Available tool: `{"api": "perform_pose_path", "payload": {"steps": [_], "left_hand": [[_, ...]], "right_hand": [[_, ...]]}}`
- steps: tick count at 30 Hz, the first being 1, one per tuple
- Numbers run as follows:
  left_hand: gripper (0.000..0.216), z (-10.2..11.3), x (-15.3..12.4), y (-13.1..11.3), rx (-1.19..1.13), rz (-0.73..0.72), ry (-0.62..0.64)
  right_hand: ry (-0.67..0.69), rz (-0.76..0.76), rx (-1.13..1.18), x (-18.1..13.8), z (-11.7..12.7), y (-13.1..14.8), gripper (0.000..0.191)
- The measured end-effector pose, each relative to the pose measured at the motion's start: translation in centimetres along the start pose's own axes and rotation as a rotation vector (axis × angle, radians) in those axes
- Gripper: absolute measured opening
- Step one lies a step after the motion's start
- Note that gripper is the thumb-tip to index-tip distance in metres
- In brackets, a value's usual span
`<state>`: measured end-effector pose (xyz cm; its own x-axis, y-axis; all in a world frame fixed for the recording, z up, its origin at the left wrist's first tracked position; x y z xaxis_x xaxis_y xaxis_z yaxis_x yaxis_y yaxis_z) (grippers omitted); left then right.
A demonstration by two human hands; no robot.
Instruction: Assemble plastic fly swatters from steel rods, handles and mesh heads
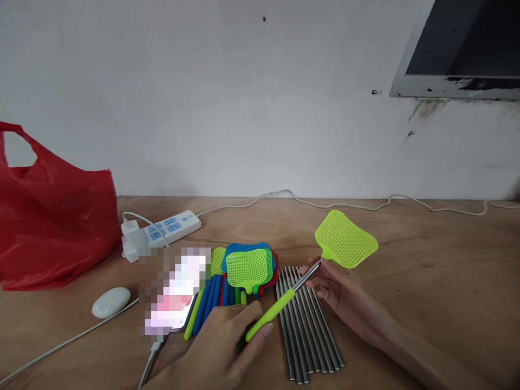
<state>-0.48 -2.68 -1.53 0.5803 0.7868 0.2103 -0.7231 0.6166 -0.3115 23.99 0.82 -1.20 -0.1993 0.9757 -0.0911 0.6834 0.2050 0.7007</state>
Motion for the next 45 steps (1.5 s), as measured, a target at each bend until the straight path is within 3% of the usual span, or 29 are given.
{"api": "perform_pose_path", "payload": {"steps": [11,19,34,42,45], "left_hand": [[0.040,0.6,0.2,-0.4,0.093,-0.100,0.041],[0.046,1.1,-0.3,-0.8,0.192,-0.174,-0.091],[0.029,0.7,-0.1,-0.8,0.044,-0.037,0.045],[0.022,0.2,0.0,-0.5,0.069,-0.033,0.016],[0.023,0.0,-0.2,-0.5,0.091,-0.048,0.032]], "right_hand": [[-0.080,0.142,-0.110,0.3,-0.1,0.1,0.031],[-0.061,0.154,-0.094,0.0,0.1,-0.2,0.030],[-0.075,0.117,-0.054,0.0,-0.2,0.3,0.038],[0.035,0.190,-0.230,-0.8,-0.1,-1.2,0.027],[0.066,0.142,-0.335,-0.9,0.3,-1.7,0.029]]}}
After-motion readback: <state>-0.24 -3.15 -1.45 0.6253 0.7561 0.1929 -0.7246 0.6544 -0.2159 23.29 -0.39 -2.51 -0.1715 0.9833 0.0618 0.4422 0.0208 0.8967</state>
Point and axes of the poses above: each hand's wrist, its own x-axis towards the middle knuckle, its own z-axis out of the back of the hand, y = z × x, the point moved 1 cm from there along x, towards the middle knuckle, and after that the axes turned 12 degrees about x, right-handed, at the moved point
